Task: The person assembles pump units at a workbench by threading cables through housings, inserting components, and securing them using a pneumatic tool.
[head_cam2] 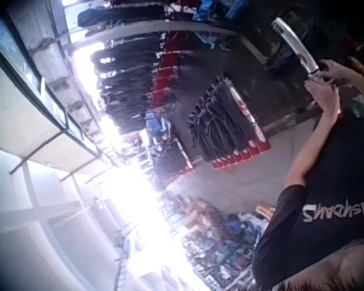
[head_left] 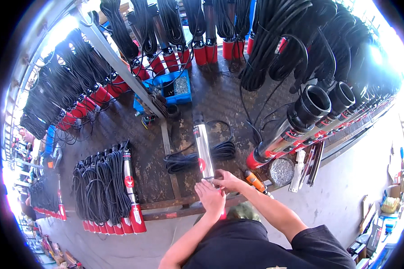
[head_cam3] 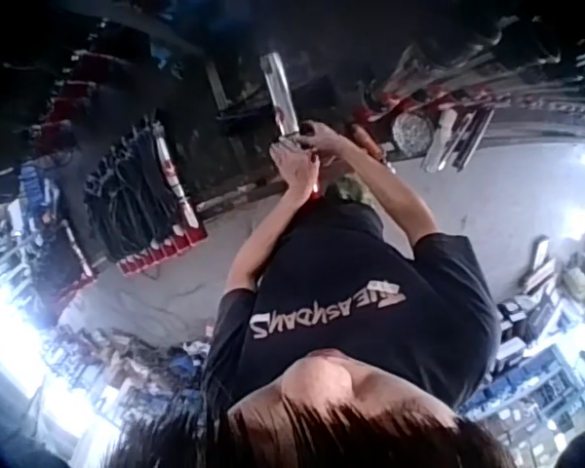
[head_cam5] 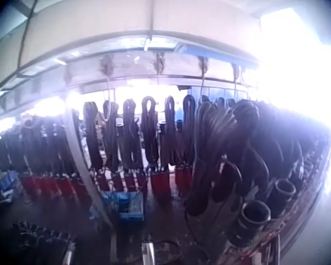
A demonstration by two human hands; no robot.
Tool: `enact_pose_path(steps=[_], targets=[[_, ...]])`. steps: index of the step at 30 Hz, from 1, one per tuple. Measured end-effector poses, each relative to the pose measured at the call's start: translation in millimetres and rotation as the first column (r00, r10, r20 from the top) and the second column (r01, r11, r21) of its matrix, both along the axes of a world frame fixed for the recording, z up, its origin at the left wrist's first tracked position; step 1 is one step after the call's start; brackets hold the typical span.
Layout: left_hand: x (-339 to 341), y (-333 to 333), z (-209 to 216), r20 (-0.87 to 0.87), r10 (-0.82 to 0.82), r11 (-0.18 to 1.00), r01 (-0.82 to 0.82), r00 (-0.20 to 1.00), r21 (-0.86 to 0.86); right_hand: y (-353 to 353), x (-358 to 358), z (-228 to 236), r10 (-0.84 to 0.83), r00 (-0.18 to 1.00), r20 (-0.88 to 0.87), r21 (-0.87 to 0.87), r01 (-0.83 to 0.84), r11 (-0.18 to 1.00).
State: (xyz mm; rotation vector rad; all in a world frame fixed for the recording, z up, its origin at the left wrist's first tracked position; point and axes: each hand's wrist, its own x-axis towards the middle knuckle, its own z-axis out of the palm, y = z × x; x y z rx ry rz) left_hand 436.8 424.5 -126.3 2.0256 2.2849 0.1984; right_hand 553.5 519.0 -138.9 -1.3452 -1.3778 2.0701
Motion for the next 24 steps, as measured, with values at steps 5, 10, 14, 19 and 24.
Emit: enact_pose_path(steps=[5,10,14,19,24], targets=[[3,8,3,-0.037,-0.028,1.000,0.028,0.999,0.014,-3,3,-24,-0.090,0.990,-0.112,-0.047,0.086,0.995],[-17,-2,1,0.648,0.152,0.965,-0.254,0.746,0.066,0,-4,-22,-0.043,0.993,0.111,0.228,0.017,0.974],[-22,-3,-7,0.888,0.174,0.919,-0.395,0.425,0.009,-4,-16,-24,-0.033,0.927,0.374,0.354,-0.110,0.929],[-20,-12,-16,0.710,0.100,0.955,-0.267,0.697,0.128,-3,-21,-24,0.020,0.908,0.419,0.291,-0.155,0.944],[-9,-3,-2,0.333,0.040,0.992,-0.078,0.942,0.103,-3,-16,-37,-0.039,0.943,0.329,0.343,-0.081,0.936]])
